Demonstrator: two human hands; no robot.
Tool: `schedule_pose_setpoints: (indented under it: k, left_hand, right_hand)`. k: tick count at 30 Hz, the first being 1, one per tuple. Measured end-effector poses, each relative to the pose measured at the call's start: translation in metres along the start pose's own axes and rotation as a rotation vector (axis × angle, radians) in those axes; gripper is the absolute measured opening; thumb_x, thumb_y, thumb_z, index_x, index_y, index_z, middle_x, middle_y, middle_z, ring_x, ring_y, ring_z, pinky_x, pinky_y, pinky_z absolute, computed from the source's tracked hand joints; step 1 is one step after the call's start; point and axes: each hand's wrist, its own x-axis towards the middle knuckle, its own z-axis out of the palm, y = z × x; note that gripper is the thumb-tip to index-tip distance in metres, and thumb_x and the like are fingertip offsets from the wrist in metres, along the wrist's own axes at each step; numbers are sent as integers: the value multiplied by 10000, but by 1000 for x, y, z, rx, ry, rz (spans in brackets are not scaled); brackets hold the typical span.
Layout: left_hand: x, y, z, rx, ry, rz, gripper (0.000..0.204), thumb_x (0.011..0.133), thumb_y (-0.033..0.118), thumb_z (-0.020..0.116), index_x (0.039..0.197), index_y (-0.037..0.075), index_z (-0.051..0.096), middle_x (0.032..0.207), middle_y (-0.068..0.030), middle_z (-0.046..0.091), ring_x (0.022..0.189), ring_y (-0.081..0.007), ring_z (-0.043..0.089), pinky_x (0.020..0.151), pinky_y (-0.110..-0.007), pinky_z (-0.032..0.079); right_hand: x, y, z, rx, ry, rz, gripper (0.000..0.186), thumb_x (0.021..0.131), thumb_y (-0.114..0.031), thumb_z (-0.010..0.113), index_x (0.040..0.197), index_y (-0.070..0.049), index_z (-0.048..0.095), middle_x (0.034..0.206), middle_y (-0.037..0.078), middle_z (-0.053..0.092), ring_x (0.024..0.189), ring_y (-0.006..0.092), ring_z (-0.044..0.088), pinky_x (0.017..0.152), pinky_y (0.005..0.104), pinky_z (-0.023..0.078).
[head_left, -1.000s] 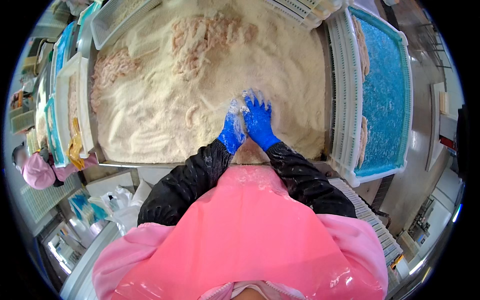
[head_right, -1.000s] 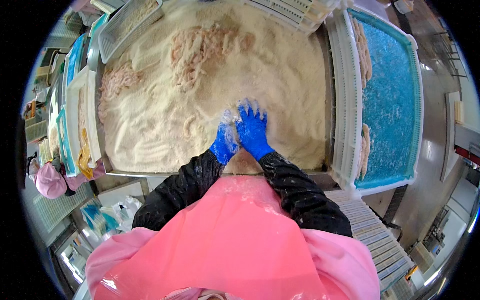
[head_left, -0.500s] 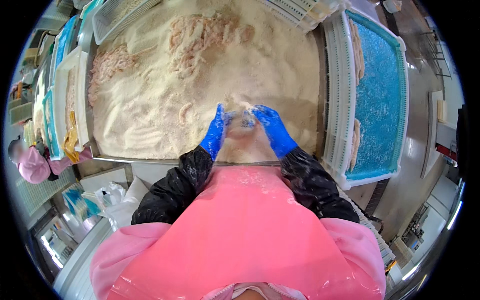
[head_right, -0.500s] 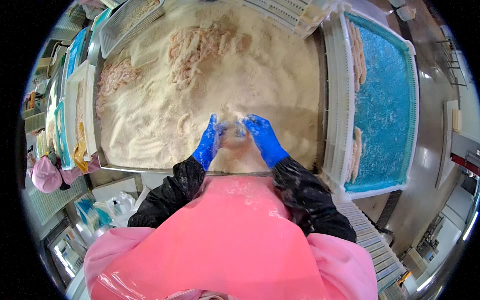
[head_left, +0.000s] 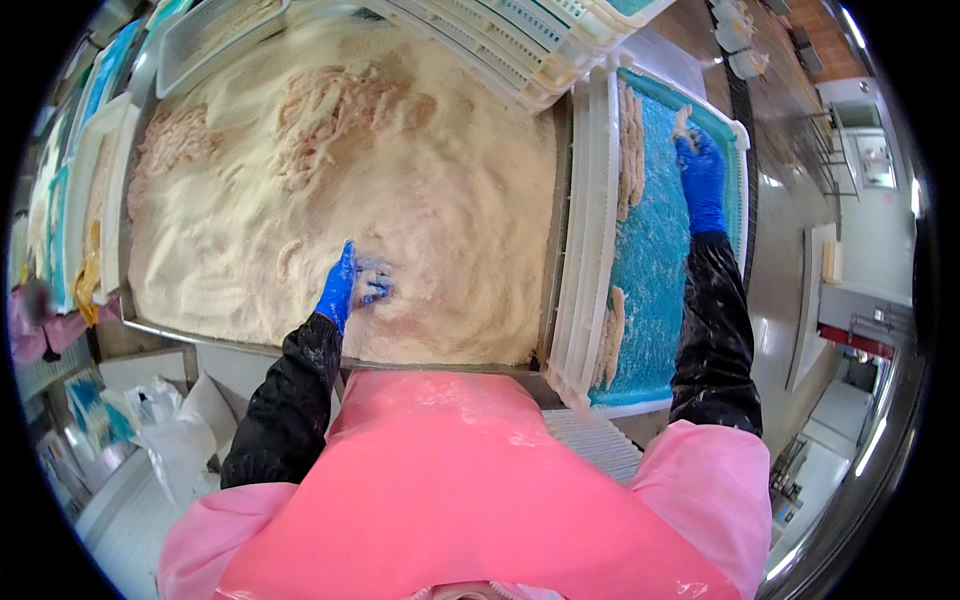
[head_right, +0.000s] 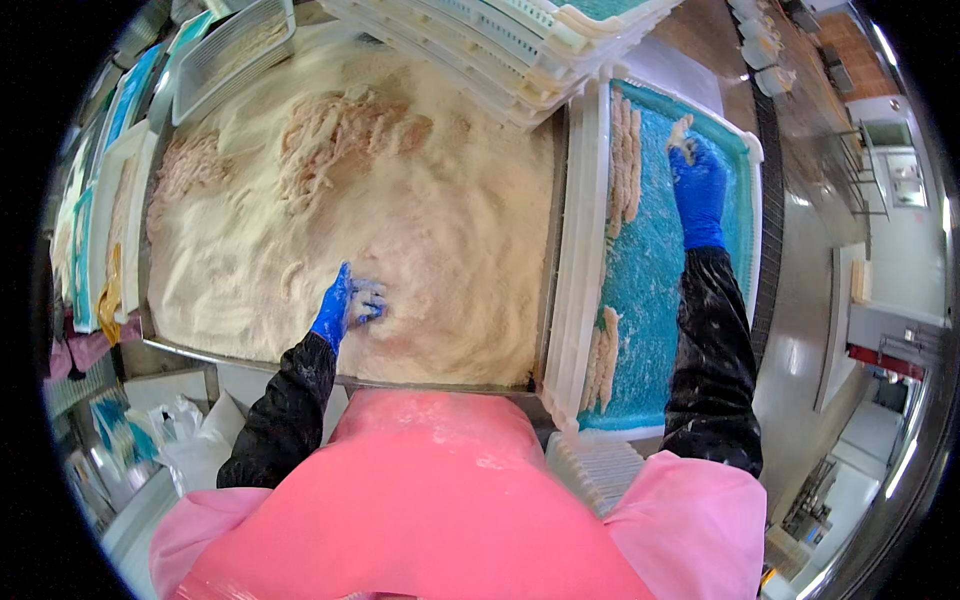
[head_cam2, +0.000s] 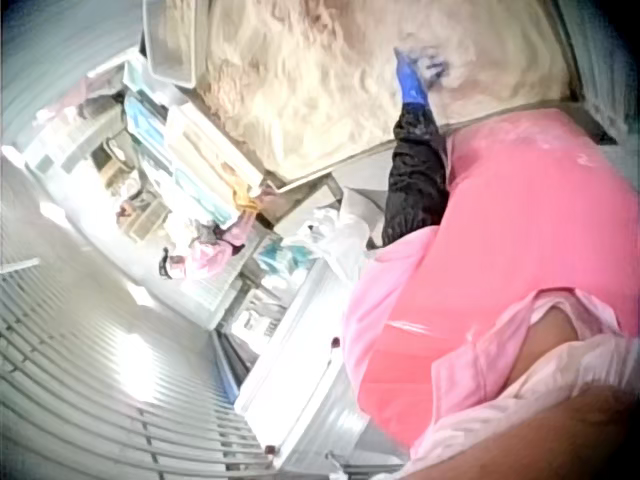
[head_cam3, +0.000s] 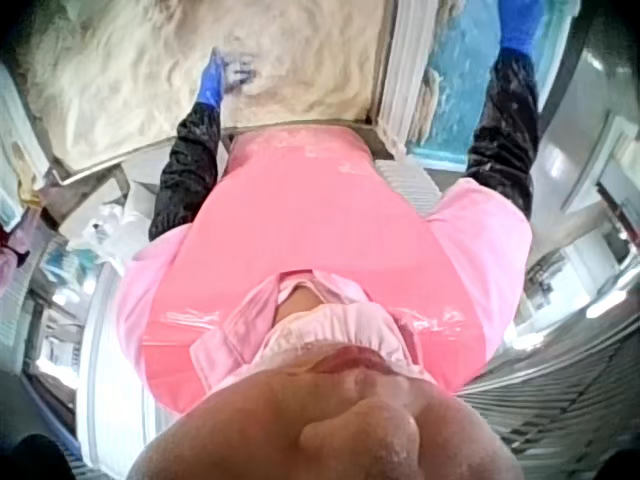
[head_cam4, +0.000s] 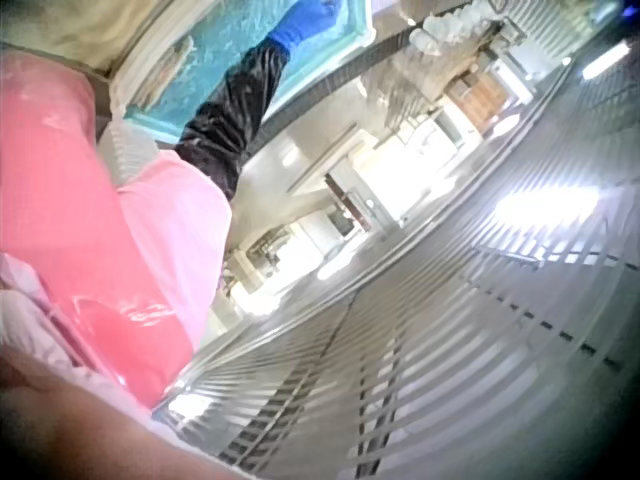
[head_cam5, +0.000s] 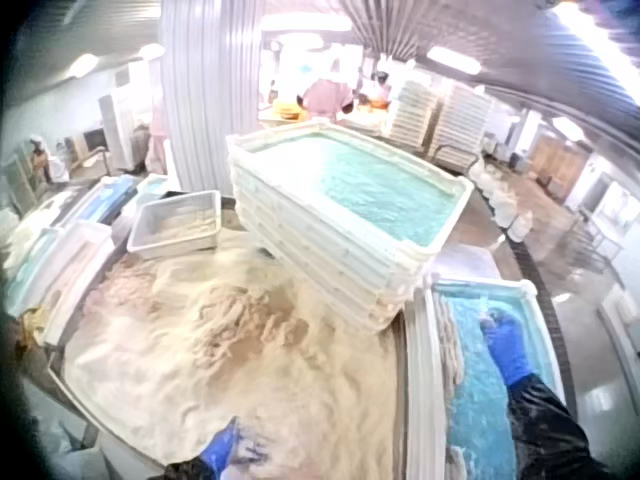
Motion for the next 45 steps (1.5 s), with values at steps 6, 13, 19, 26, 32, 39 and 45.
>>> schedule_pose_setpoints:
  k: [6,13,19,26,32,39,45]
  left_hand:
    - [-7,-4,-9,37,-3,33,779,928,666,291,1099,-35,585,1006,-201,663,799,-331,659,679,-414,552]
    - [-7,1,16,-13,26,92,702,950,614,313,1107,-13,586,934,-172,675,742,-304,654,623,-390,538]
    - [-16,-1,3,107,-155,67,703,956,605,289,1148,1,595,926,-174,674,775,-309,661,615,-395,523]
    - [-33,-2,-6,219,-198,116,645,956,588,305,1251,74,559,1090,-107,664,826,-229,639,647,-299,470]
    - [-48,-7,-24,66,-261,117,519,980,454,394,1230,26,550,1029,-137,637,846,-218,615,774,-333,495]
    - [-43,-7,-29,5,-297,72,467,982,412,409,1169,10,556,1012,-148,640,842,-244,621,769,-345,490]
    - [-44,-5,-35,2,-332,98,451,974,405,437,1172,16,554,1032,-158,644,863,-262,637,754,-357,498]
  right_hand:
    - [7,27,46,-357,-89,-81,318,936,-285,523,1032,-19,667,932,240,661,853,398,645,768,437,510]
    - [86,98,48,-286,-75,-190,287,912,-252,567,1024,-5,663,959,220,672,835,350,654,755,388,504]
    - [25,-84,109,453,-148,-336,191,824,-131,674,982,-23,678,881,137,670,833,224,639,777,326,496]
    - [-87,-135,334,129,-5,-513,363,792,-164,689,1129,-84,582,1079,165,605,1064,342,549,978,408,392]
    - [-142,-167,379,455,-243,-373,351,816,-193,663,1151,-104,610,1154,160,580,1113,354,519,962,472,394]
    - [-61,-248,395,-182,-41,-309,306,735,-336,730,963,-138,682,1041,114,584,1005,301,545,819,453,420]
    - [-65,-245,407,-156,-100,-289,269,739,-405,700,867,-169,705,890,84,644,858,312,606,719,487,443]
